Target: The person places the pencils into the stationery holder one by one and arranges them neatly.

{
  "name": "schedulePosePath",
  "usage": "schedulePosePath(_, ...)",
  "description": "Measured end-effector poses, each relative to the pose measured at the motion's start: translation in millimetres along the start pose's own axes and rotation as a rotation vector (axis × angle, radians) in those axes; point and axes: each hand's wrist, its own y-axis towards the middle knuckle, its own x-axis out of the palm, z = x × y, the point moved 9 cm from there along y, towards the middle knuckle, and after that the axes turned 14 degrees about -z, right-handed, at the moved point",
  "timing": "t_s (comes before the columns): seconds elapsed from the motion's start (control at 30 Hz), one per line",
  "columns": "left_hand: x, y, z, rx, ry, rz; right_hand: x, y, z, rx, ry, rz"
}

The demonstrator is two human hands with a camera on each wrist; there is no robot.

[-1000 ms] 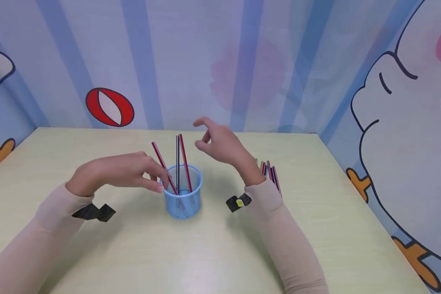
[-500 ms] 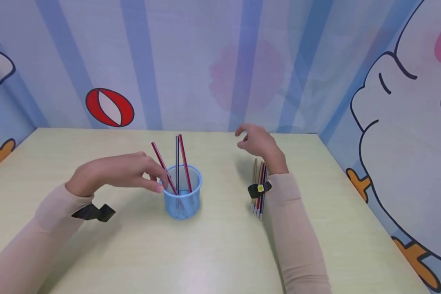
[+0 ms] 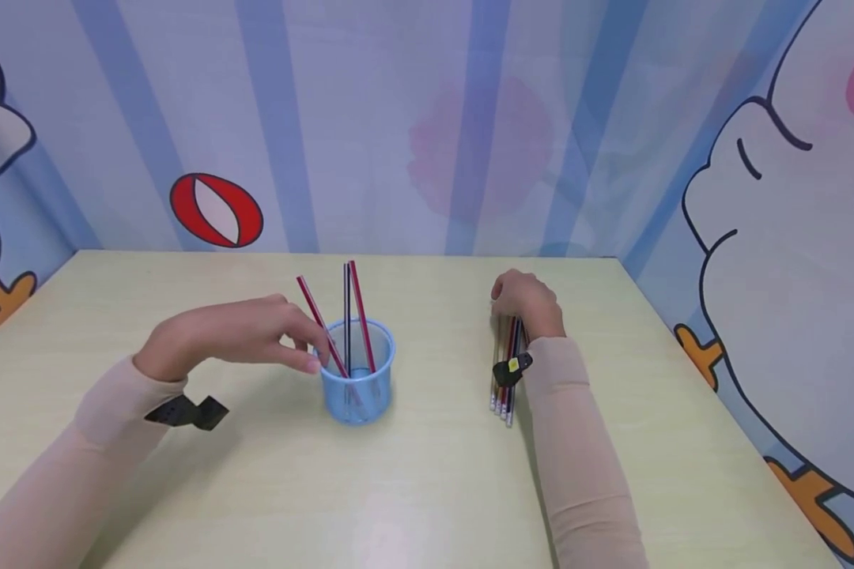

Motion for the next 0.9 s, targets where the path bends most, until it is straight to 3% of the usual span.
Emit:
schedulePosePath(0.4, 0.3, 0.5, 0.9, 0.014, -0.006, -0.004, 8.0, 17.4, -2.7, -0.026, -0.005, 0.058)
schedulePosePath(0.63, 1.8, -0.2, -1.5, 0.011, -0.015, -0.002, 0.4, 6.3, -6.7, -0.031, 0.034, 0.041)
schedulePosePath(0.9, 1.2, 0.4, -2.0, 0.008, -0.019, -0.007, -18.2, -14.5, -21.2, -0.08, 0.095, 0.096)
